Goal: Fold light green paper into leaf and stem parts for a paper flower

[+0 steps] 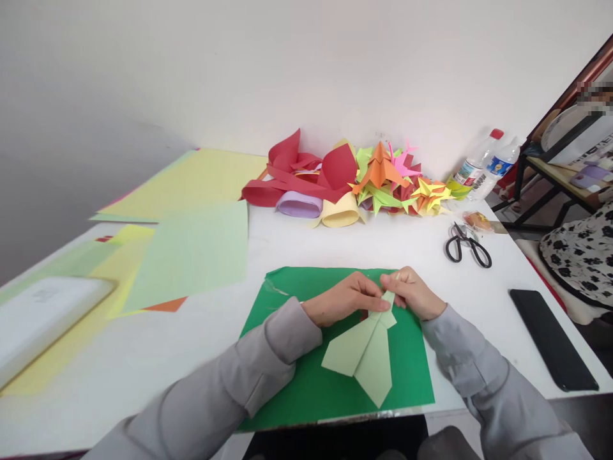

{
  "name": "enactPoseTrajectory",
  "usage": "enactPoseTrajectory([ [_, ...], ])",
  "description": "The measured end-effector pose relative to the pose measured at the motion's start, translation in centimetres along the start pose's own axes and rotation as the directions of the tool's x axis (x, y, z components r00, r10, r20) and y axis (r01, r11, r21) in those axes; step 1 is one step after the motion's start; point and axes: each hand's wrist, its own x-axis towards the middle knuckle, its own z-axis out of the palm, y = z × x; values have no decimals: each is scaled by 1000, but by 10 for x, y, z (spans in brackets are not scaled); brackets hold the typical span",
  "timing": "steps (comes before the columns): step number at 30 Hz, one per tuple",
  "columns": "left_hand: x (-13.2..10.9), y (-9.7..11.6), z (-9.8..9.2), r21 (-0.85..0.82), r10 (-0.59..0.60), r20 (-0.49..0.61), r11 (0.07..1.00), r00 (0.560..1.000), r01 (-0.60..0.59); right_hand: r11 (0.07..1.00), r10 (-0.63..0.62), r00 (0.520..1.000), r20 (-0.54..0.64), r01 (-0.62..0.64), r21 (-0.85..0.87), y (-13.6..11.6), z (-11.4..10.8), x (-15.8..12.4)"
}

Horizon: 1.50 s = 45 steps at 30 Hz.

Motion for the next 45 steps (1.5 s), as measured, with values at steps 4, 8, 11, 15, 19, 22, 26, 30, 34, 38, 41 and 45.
enactPoseTrajectory([
  [4, -1, 1, 1, 29, 16, 30, 999, 999, -17, 1000, -3, 1000, -18, 3, -7, -3, 2, 0],
  [8, 0, -2, 1, 45, 35, 36, 998, 999, -37, 1000, 14, 1000, -5, -14, 7, -4, 4, -1],
  [11, 2, -4, 1, 36, 63, 2, 997, 998, -63, 1000, 6, 1000, -10, -6, 17, -3, 3, -1],
  [15, 2, -2, 2, 37, 63, -4, 997, 998, -63, 1000, -23, 998, -58, 24, 12, -2, 1, 0],
  [19, 0, 0, 1, 36, 49, 2, 998, 999, -49, 1000, -8, 997, -71, 9, 12, -5, 2, 0],
  [22, 0, -1, -1, 30, 52, 36, 998, 998, -53, 1000, 10, 997, -72, -8, 22, -4, 3, 0],
  [26, 0, 0, -2, 39, 59, 30, 997, 998, -60, 999, 11, 995, -96, -7, 49, 2, 3, 1],
  [30, 0, 1, -1, 52, 57, 45, 997, 997, -60, 998, -17, 995, -102, 23, 60, 6, 1, 1],
  [34, 0, 0, -2, 63, 60, 62, 996, 996, -64, 999, -38, 993, -110, 40, 14, 7, 1, 1],
  [38, 0, 0, -2, 59, 59, 52, 996, 997, -62, 998, -51, 994, -98, 54, 25, 7, 1, 2],
  [41, -1, 2, -2, 54, 47, 38, 997, 998, -49, 993, -104, 988, -115, 110, 44, 8, -1, 3],
  [45, 0, 3, -2, 52, 41, 19, 998, 999, -42, 989, -115, 980, -163, 128, 71, 10, -4, 4],
])
